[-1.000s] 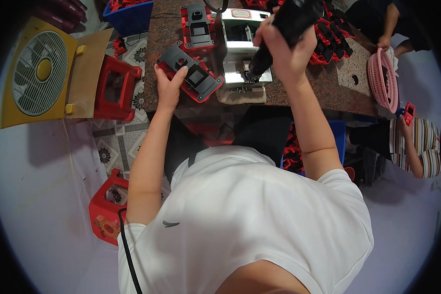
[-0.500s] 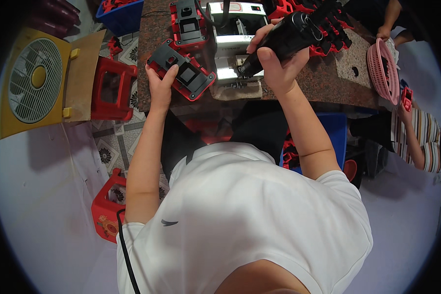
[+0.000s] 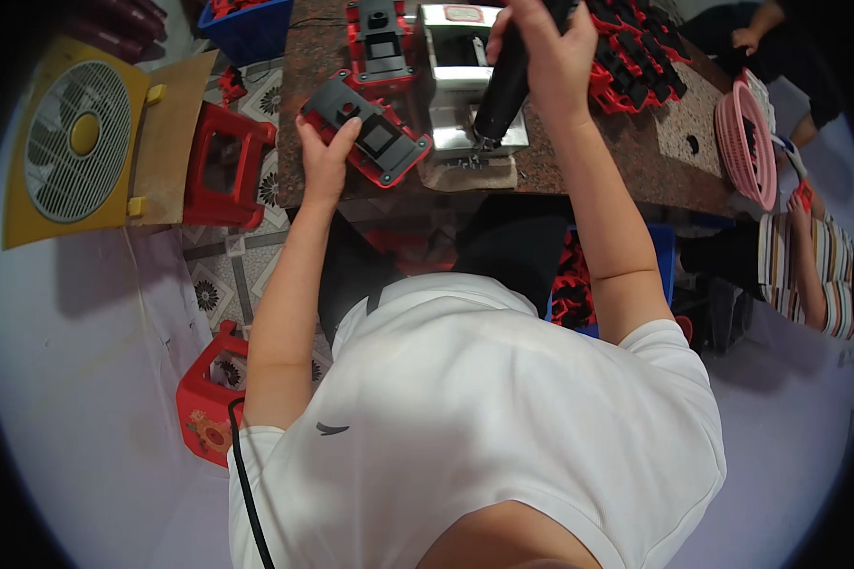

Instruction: The person is assembling electronic components using an electric screwdriver.

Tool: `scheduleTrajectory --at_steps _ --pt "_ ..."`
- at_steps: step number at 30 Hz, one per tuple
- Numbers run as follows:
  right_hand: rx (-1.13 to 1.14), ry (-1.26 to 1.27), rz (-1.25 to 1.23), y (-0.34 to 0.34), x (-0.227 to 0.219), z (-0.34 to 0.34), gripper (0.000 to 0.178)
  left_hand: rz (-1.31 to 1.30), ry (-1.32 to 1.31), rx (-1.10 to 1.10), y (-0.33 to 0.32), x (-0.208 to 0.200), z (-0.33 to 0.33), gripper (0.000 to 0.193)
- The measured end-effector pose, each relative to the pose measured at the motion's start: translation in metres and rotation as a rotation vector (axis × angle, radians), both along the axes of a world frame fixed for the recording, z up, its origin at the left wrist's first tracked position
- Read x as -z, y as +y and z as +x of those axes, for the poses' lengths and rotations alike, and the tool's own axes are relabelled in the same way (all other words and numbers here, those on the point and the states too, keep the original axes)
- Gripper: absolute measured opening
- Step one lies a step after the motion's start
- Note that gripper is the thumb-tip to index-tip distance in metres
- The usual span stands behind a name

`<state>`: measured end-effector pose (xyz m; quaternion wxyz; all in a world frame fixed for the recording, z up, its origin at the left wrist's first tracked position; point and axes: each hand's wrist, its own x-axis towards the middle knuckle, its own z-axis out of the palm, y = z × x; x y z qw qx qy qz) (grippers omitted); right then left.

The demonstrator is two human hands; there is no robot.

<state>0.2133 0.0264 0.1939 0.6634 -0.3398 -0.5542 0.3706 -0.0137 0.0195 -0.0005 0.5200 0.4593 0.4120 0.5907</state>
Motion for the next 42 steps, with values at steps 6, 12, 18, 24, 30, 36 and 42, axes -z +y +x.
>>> scheduleTrajectory --at_steps 6,12,18,24,30,36,42 --pt "-0.038 0.210 0.200 0.019 -0.012 -0.077 0.029 0.028 -0.027 -0.015 -0.004 -0.010 0.007 0.059" --pt "-0.072 0.098 0.447 0.043 0.003 -0.148 0.026 -0.031 -0.075 0.027 -0.004 -0.014 0.002 0.069" --pt "0.024 -0.067 0.447 0.049 0.005 -0.163 0.027 -0.064 -0.030 -0.003 -0.010 -0.031 -0.003 0.070" --pt "-0.036 -0.115 0.409 0.054 0.005 -0.176 0.032 -0.129 -0.055 0.019 -0.010 -0.039 -0.005 0.073" --pt "-0.062 -0.215 0.587 0.063 0.012 -0.185 0.039 -0.149 0.065 -0.023 -0.004 -0.026 -0.004 0.078" --pt "0.036 -0.241 0.516 0.060 0.035 -0.187 0.057 -0.092 0.093 -0.005 -0.004 -0.020 -0.003 0.074" --pt "-0.142 0.044 0.325 0.031 0.004 -0.131 0.037 -0.074 -0.115 -0.007 -0.009 -0.021 0.003 0.062"
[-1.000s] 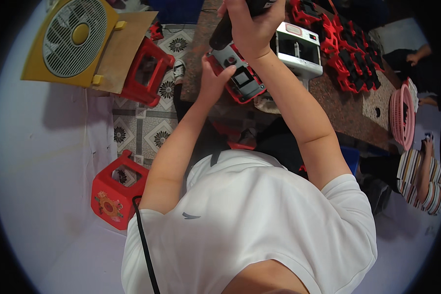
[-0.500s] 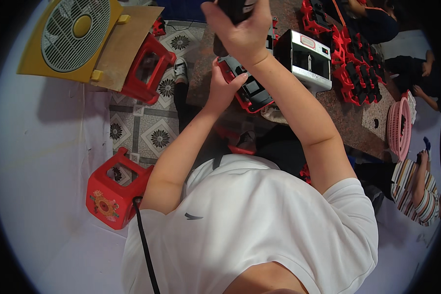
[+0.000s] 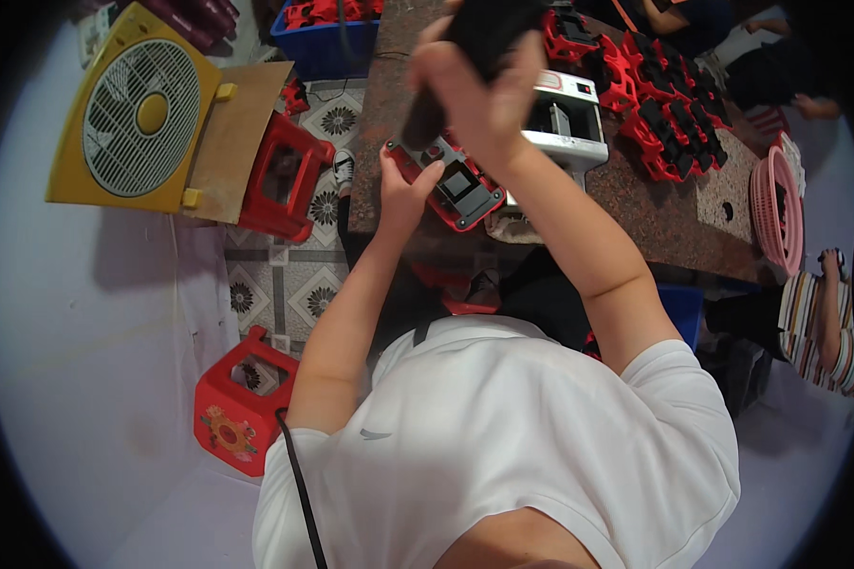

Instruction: The person is assembling electronic components using an electric screwdriver.

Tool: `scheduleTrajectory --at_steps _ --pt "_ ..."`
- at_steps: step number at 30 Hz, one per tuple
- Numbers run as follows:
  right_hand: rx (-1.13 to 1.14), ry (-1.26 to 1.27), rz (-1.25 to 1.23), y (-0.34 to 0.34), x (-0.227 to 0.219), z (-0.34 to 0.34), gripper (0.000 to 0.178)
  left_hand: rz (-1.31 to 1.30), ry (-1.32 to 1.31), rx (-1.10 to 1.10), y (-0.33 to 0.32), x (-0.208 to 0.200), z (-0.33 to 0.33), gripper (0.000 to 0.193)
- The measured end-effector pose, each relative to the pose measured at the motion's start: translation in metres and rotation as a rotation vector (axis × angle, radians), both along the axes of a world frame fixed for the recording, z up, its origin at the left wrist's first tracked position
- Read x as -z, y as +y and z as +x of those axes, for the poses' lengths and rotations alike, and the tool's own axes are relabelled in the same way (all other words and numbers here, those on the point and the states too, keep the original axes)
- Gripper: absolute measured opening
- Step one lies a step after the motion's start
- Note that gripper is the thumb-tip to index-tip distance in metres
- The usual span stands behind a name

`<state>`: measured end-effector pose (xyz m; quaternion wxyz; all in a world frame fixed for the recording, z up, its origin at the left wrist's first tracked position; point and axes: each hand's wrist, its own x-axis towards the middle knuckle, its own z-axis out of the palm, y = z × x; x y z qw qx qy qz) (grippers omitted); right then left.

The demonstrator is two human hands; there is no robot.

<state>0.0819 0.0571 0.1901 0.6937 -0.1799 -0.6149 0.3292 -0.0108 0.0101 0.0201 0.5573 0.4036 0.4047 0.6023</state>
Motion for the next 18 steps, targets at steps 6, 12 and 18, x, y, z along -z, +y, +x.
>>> scheduleTrajectory --at_steps 6,12,18 --pt "0.118 0.111 -0.170 -0.072 -0.003 0.134 0.046 -0.242 -0.251 0.315 0.037 -0.007 -0.071 0.052" --pt "0.367 0.265 -0.383 -0.121 0.035 0.182 0.030 -0.259 0.198 0.835 0.078 -0.062 -0.038 0.097" --pt "0.430 0.036 -0.424 -0.128 0.063 0.192 0.047 -0.128 0.341 0.885 0.075 -0.053 -0.015 0.084"
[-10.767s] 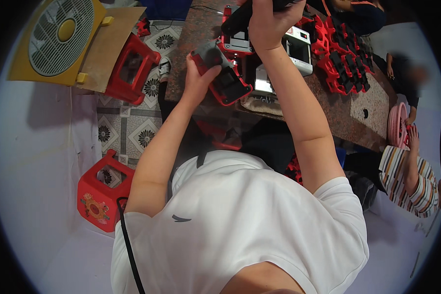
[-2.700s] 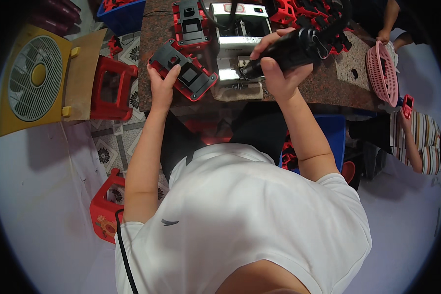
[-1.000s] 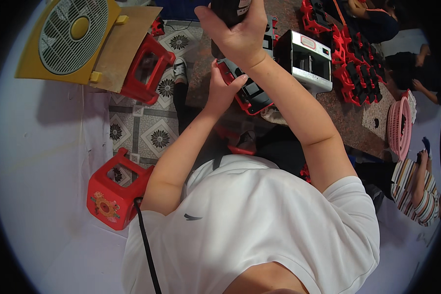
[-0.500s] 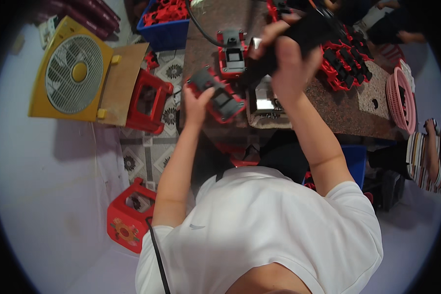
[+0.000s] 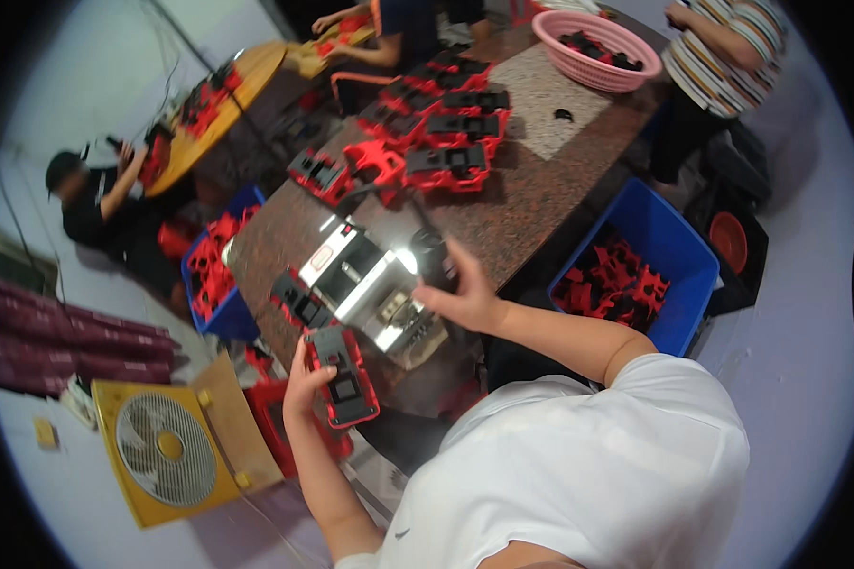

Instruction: The person is assembling electronic components using an electric screwdriver.

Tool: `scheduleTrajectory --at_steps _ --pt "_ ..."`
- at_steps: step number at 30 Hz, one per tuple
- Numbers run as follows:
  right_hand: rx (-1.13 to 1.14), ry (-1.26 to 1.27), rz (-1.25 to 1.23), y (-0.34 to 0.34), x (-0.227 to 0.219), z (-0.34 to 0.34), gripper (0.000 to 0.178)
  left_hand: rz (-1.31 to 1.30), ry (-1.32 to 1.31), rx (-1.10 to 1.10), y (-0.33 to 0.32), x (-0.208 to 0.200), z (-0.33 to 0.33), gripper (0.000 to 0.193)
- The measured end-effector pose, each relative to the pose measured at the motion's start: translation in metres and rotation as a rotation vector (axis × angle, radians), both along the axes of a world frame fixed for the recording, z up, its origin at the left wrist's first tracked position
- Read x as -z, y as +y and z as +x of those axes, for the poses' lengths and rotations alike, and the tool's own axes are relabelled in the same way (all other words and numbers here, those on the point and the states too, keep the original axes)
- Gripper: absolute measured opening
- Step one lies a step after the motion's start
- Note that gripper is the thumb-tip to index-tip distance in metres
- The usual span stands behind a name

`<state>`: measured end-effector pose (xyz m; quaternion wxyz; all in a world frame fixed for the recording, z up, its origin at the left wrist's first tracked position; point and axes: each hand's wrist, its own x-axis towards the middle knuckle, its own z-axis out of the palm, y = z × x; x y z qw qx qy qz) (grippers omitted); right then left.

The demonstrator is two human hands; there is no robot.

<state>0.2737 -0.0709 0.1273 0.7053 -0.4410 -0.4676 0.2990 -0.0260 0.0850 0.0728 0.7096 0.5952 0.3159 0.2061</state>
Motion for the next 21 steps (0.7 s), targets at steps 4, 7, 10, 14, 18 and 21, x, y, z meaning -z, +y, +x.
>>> scheduleTrajectory --at_steps 4,7,10,14,18,21 --pt "-0.038 0.072 0.005 0.001 0.007 0.002 0.047 0.085 0.033 -0.096 -0.013 -0.012 0.007 0.078" --pt "-0.026 0.091 -0.002 0.002 0.006 0.003 0.049 0.080 -0.127 -0.279 -0.030 -0.029 -0.022 0.078" --pt "0.044 0.081 -0.040 -0.002 0.011 0.010 0.042 0.223 -0.193 -0.465 -0.035 -0.067 -0.034 0.074" --pt "0.092 -0.011 -0.039 -0.008 0.028 0.007 0.044 0.422 -0.370 -0.517 -0.026 -0.155 0.003 0.061" --pt "-0.003 -0.191 -0.117 -0.014 0.046 -0.001 0.053 0.608 -0.525 -0.684 -0.036 -0.205 0.113 0.058" --pt "-0.052 -0.340 -0.060 -0.023 0.058 -0.005 0.056 0.892 -0.337 -0.152 -0.076 -0.231 0.251 0.076"
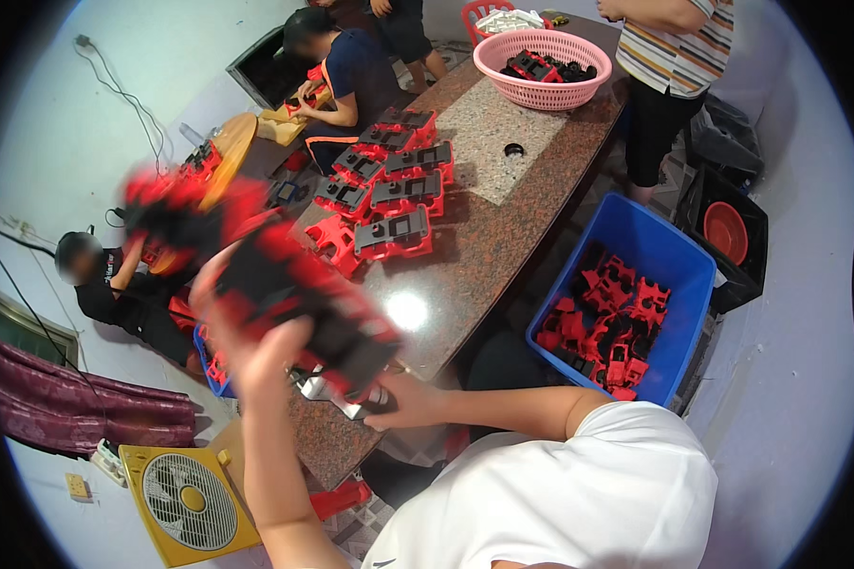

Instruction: The person is assembling electronic components using an electric screwdriver.

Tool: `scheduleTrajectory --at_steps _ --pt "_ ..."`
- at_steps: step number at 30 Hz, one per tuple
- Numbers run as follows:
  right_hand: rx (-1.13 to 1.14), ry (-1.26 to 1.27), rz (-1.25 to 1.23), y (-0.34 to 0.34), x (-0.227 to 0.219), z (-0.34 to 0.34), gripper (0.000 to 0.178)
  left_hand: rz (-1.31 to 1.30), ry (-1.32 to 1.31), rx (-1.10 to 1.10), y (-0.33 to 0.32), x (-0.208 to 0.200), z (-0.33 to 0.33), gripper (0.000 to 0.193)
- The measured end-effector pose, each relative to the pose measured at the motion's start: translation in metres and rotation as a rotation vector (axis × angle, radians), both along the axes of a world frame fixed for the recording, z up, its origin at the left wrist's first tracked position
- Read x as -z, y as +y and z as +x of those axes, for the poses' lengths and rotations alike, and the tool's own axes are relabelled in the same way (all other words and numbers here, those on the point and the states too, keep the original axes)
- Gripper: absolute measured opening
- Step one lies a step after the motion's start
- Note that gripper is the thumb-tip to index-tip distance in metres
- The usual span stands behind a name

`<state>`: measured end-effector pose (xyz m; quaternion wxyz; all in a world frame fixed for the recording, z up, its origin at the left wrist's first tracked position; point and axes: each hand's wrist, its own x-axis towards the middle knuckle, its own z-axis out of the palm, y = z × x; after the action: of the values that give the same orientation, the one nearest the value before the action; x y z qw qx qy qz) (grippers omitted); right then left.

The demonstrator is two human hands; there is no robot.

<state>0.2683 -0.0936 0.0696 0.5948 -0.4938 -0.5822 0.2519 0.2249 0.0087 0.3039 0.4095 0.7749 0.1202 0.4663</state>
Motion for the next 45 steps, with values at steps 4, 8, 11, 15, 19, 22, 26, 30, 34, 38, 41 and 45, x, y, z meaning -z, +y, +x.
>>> scheduleTrajectory --at_steps 4,8,11,15,19,22,26,30,34,38,41,45 --pt "-0.273 0.120 -0.228 -0.020 -0.010 0.006 0.052 0.017 0.510 0.585 -0.032 0.053 0.130 0.079" --pt "-0.199 0.201 -0.277 -0.033 0.001 0.018 0.054 -0.044 0.780 0.738 -0.053 0.137 0.198 0.078" --pt "-0.098 0.272 -0.319 -0.040 -0.003 0.036 0.056 -0.064 0.786 0.716 -0.035 0.173 0.234 0.078" --pt "-0.011 0.281 -0.340 -0.038 -0.005 0.064 0.056 0.030 0.686 0.718 0.002 0.228 0.320 0.081" --pt "-0.012 0.200 -0.237 -0.017 -0.001 0.078 0.052 0.099 0.649 0.402 0.026 0.237 0.401 0.106" --pt "-0.094 0.178 -0.202 -0.018 -0.021 0.083 0.056 0.166 0.636 0.188 0.029 0.199 0.412 0.097" --pt "-0.098 0.171 -0.352 -0.016 -0.012 0.074 0.062 0.459 0.626 0.008 0.050 0.192 0.382 0.077" --pt "-0.186 0.158 -0.274 -0.012 -0.013 0.068 0.060 0.495 1.037 -0.352 0.100 0.238 0.351 0.073" --pt "-0.245 0.178 -0.383 -0.017 -0.016 0.075 0.060 0.704 0.722 -0.359 0.104 0.264 0.329 0.048" --pt "-0.151 0.155 -0.300 -0.018 -0.016 0.087 0.051 0.745 0.749 -0.082 0.088 0.261 0.282 0.033" --pt "-0.239 -0.001 -0.335 -0.015 -0.018 0.088 0.050 0.813 0.613 -0.069 0.092 0.268 0.268 0.027" --pt "-0.233 0.088 -0.246 -0.019 -0.015 0.081 0.050 0.788 0.739 -0.080 0.090 0.257 0.277 0.030"
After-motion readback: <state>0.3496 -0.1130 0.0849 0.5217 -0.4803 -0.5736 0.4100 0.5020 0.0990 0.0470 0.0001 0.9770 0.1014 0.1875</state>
